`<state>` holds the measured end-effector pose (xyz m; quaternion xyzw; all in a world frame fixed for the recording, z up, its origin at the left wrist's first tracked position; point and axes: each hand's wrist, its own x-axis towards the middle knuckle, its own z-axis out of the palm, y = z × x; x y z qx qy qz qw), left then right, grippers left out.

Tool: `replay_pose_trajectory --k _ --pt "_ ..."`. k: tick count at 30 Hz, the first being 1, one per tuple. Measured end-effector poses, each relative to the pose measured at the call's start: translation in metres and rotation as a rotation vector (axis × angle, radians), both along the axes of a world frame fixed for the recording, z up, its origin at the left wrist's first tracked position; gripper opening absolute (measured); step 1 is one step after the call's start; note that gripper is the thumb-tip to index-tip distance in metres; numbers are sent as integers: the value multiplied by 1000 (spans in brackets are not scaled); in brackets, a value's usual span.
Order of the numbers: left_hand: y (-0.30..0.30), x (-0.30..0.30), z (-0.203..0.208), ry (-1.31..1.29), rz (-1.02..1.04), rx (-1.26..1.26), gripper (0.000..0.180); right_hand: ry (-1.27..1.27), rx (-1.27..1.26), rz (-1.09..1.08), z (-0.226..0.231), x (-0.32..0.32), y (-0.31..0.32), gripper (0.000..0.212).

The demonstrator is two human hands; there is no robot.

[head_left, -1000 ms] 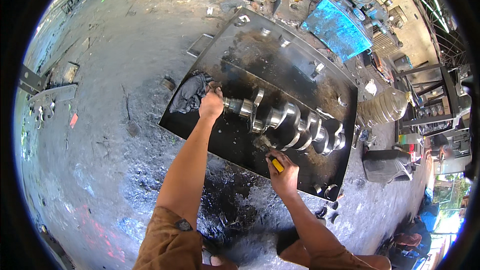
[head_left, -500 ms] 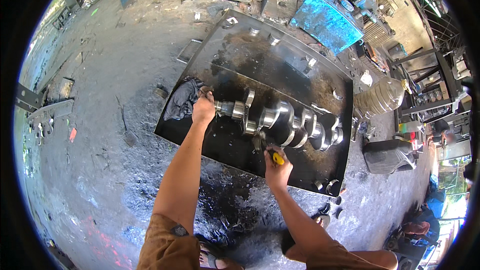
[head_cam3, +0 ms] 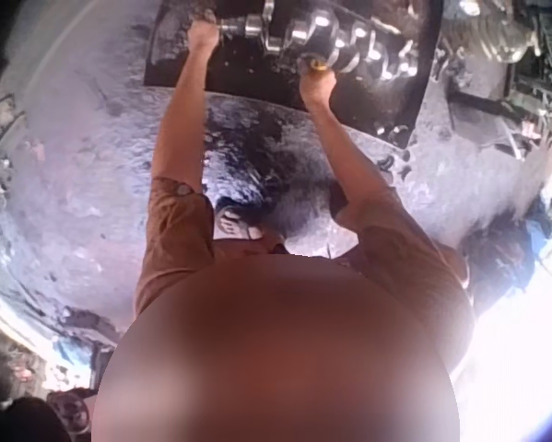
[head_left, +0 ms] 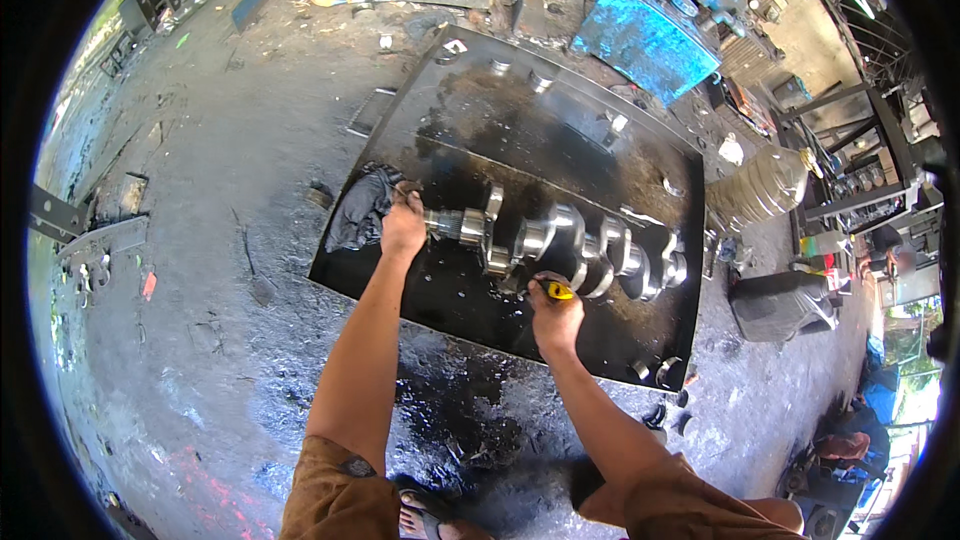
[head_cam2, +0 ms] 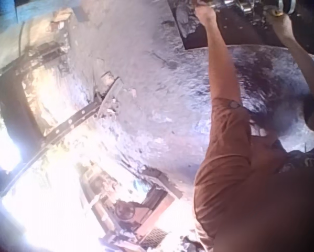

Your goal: The person scrubs a crankshaft on a metal tray using a yellow-handled brush and a dark cloth, rotating the crankshaft to clean multiple sides. The person repeatedly wipes and scrubs the crankshaft, then lifts it from the tray.

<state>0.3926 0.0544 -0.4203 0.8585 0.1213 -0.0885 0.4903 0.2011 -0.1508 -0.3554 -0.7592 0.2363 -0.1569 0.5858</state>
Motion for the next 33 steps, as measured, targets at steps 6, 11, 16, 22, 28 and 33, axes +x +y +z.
replay_pose_trajectory --k 6,11,16,22,28,33 --pt "-2 -2 0 4 14 46 43 -111 -228 89 51 -4 4 12" --pt "-1 1 -7 -35 -7 125 44 -190 -462 307 92 28 5 13" --pt "1 3 -6 50 19 10 44 -164 -531 379 91 62 26 12" --pt "-7 -7 17 -79 -19 289 46 11 -537 532 44 -18 -2 17" --pt "-13 -26 17 -437 -201 476 41 107 -548 477 42 -28 -60 20" --pt "-14 -26 14 -406 -178 445 43 -97 -641 333 68 26 -57 12"
